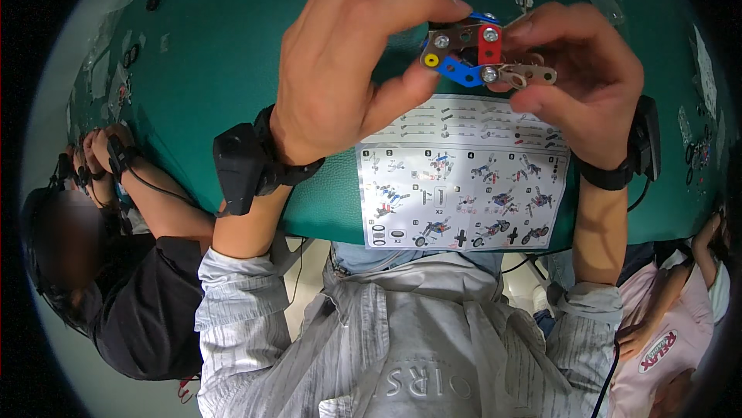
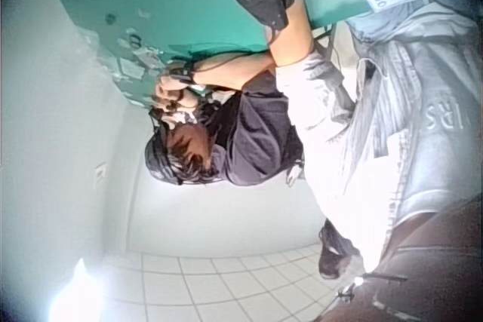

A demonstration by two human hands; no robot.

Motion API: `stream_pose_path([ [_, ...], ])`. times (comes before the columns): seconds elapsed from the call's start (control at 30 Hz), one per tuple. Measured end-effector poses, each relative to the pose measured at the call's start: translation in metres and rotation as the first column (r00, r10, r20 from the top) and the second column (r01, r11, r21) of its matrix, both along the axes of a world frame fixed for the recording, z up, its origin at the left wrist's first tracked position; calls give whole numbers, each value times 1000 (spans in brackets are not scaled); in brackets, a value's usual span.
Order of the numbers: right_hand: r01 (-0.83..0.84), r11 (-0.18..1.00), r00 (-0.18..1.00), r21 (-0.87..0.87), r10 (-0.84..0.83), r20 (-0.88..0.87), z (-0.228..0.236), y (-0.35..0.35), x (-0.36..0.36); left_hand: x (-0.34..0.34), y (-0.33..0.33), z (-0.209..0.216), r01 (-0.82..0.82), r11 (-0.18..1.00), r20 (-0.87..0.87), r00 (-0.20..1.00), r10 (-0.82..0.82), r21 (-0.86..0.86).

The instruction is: The person assembles a toy motorcycle by fitting together metal plates, screws, and nuts while referencing an instruction manual. They insert screws into the metal frame, attach a yellow plastic component, and pick up small fasteners from the table.

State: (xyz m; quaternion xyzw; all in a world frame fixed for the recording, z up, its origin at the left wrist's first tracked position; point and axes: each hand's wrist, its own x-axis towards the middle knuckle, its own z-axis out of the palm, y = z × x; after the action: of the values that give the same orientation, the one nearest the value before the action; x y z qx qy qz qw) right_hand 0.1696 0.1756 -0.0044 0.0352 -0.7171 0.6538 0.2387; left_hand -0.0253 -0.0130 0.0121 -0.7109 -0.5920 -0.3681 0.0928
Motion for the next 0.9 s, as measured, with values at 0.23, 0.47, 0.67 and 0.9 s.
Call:
stream_pose_path([
  [0.23, 9, 967, 978, -254, 44, 204, 11, -2, -5, -2, 8, -5, 127, 992, -11, 992, -127, 11],
  [0.47, 173, 971, 934, -164, -109, 341, 8, -3, -3, 0, 9, -1, -6, 1000, 163, 987, 5, 8],
  [0.67, 170, 974, 940, -152, -114, 322, 7, -1, -3, -7, 10, -2, -27, 999, 50, 998, 26, 20],
  [0.9, 67, 987, 969, -145, -30, 244, 9, -4, -9, -5, 10, 1, -32, 998, 57, 998, 29, 51],
])
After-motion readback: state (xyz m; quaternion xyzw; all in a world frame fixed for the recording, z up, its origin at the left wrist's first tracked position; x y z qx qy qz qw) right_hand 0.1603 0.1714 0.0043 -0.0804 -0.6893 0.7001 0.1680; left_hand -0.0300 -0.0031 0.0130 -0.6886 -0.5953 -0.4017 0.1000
